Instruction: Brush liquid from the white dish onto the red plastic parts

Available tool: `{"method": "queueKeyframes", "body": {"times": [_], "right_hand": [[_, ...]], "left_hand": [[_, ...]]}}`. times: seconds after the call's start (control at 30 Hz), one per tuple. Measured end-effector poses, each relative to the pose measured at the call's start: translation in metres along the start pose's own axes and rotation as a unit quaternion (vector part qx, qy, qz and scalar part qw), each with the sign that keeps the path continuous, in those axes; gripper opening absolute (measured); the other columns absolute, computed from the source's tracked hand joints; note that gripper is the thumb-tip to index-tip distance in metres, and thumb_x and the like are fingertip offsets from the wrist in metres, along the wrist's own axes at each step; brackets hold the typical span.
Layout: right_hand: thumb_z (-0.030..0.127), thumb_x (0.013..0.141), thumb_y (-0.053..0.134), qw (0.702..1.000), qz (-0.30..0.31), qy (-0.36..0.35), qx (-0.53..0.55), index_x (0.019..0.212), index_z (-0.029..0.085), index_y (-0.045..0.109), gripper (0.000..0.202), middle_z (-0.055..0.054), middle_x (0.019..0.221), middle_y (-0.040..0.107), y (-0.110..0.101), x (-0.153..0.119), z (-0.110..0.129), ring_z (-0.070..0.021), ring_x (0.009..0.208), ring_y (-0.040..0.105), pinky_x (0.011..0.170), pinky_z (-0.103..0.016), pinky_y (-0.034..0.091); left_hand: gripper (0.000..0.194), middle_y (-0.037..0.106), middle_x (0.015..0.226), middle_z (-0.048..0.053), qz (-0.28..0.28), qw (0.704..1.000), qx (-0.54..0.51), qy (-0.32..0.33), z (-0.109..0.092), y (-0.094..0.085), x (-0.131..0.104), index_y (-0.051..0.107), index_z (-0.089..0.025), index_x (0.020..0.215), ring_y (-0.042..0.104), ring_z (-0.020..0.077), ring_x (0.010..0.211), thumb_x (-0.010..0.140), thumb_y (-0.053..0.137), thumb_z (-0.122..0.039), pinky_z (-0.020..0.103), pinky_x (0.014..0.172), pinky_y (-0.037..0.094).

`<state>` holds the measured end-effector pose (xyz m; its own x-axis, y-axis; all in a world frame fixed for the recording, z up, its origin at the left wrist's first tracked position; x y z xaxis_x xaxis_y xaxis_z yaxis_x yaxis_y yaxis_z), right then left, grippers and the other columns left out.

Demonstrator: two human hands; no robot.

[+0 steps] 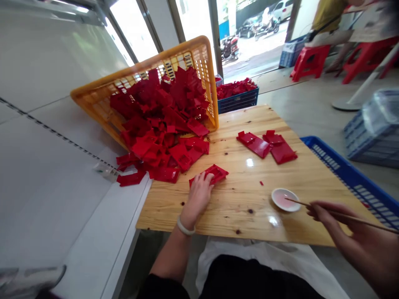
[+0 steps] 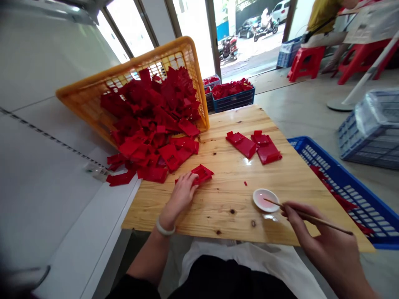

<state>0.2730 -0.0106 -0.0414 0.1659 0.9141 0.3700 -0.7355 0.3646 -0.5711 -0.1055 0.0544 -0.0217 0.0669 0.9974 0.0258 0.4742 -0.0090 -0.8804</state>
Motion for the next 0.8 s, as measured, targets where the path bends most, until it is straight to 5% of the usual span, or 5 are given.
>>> {"method": "queueKeyframes", "body": {"times": [0.13,0.3,0.47,0.57,0.8], "right_hand": [[0.051,0.094,0.065,0.999,0.017,-0.012,0.033,0.095,0.023,0.078,0.031,-0.006,0.085,0.082,-0.001,0.008,0.008,-0.0268,0.073,0.081,0.057,-0.03,0.062],[0.049,0.096,0.062,0.999,0.031,-0.013,0.014,0.096,0.023,0.077,0.03,-0.007,0.084,0.082,0.012,0.011,-0.005,-0.0269,0.073,0.081,0.067,-0.034,0.064],[0.049,0.097,0.063,0.999,0.035,-0.013,0.019,0.096,0.022,0.076,0.029,-0.006,0.081,0.08,0.012,0.012,-0.008,-0.0256,0.069,0.08,0.062,-0.032,0.063],[0.055,0.099,0.063,0.999,0.032,-0.004,0.029,0.097,0.021,0.074,0.035,-0.006,0.078,0.08,0.008,0.013,-0.008,-0.0253,0.066,0.08,0.058,-0.031,0.063],[0.074,0.096,0.062,0.999,0.033,0.018,0.018,0.092,0.023,0.076,0.053,-0.004,0.07,0.077,0.007,0.019,-0.013,-0.0255,0.058,0.077,0.055,-0.033,0.061]], "left_hand": [[0.07,0.062,0.148,0.016,0.027,0.999,-0.019,0.015,0.012,-0.013,0.019,0.053,-0.022,0.16,0.057,0.0326,0.139,0.093,0.073,-0.021,0.05,0.125,0.041],[0.054,0.067,0.145,0.014,0.056,0.996,-0.069,0.012,0.026,-0.031,0.051,0.073,-0.023,0.138,0.054,0.0376,0.143,0.084,0.081,-0.03,0.05,0.124,0.039],[0.046,0.07,0.081,0.005,0.09,0.983,-0.15,-0.06,0.04,-0.034,0.054,0.074,-0.018,0.099,0.067,0.029,0.083,0.066,0.093,-0.044,0.037,0.077,0.052],[0.049,0.062,0.073,-0.001,0.116,0.957,-0.257,-0.073,0.036,-0.022,0.043,0.063,-0.021,0.081,0.059,0.0185,0.07,0.064,0.091,-0.057,0.028,0.065,0.045],[0.065,0.063,0.078,-0.004,0.06,0.851,-0.502,-0.141,0.011,0.035,0.009,0.048,-0.025,0.088,0.059,0.0126,0.066,0.068,0.082,-0.076,0.022,0.063,0.047]]}}
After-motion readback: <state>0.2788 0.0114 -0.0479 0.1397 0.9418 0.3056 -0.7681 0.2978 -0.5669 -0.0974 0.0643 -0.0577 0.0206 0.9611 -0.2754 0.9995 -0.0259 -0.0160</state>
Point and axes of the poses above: each hand's wrist, its own x-axis towards the middle knuckle, its own y-axis out of the palm, z = x × y, the point moved 3 cm from there along x, towards the middle knuckle
